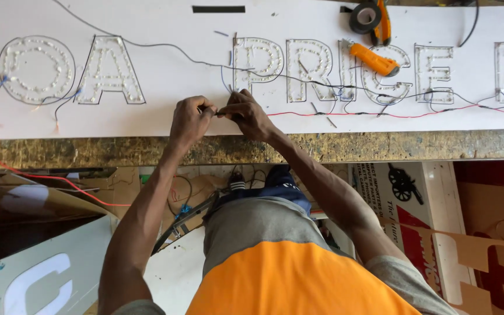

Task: Connecting and insulating electrical wires for an LED sign using pliers and tape

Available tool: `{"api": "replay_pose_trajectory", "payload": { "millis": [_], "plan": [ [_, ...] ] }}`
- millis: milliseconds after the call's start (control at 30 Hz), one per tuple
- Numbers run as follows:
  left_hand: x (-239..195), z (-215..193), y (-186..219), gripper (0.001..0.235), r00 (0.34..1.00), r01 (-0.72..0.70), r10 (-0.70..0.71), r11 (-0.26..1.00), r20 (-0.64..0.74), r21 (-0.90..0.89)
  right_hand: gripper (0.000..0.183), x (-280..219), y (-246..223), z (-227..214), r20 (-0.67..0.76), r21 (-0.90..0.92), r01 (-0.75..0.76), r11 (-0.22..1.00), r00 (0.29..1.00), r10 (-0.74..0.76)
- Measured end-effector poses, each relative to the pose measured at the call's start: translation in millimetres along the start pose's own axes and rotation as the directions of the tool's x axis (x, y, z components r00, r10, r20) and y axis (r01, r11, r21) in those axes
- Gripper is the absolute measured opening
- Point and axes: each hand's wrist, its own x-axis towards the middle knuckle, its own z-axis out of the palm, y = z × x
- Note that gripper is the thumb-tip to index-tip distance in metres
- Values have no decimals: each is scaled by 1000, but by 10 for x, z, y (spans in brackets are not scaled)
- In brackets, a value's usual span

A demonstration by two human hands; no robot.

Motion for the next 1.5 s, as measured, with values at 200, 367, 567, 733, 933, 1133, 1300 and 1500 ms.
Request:
{"api": "replay_pose_trajectory", "payload": {
  "millis": [200, 367, 567, 733, 933, 1133, 1300, 1500],
  "plan": [
    [-91, -246, 262, 61, 999, 40, -40, 996, 1, -85, 17, -53, -177, -66, 7, -9, -11, 1000, 1000, 11],
    [-310, -89, 507, 24, 965, -215, 234, 964, -119, 157, 19, -19, -334, -145, 2, 95, -79, 992, 997, 79],
    [-330, -11, 349, 8, 926, -338, 376, 803, 23, 491, 22, -3, -337, -149, 23, 97, -77, 992, 997, 75],
    [-175, -17, 81, 26, 950, 179, -134, 974, 282, -140, 16, -62, -54, -61, -16, 28, -36, 999, 999, 36],
    [-201, -206, 386, 20, 949, 71, 32, 947, 313, -314, 20, -22, -164, -190, -45, 123, -31, 992, 998, 37],
    [-271, 83, -18, 8, 863, -456, 497, 680, 97, 574, 20, 23, -323, -230, -4, 112, -4, 994, 1000, 5],
    [-273, 1, 493, 19, 997, -13, 17, 999, -73, 49, 19, -76, -83, -80, -59, 77, -21, 997, 998, 26],
    [-263, -175, 542, 28, 988, 155, -147, 950, 50, -272, 17, -52, -166, -75, -59, -13, -1, 1000, 998, 0]
  ]
}}
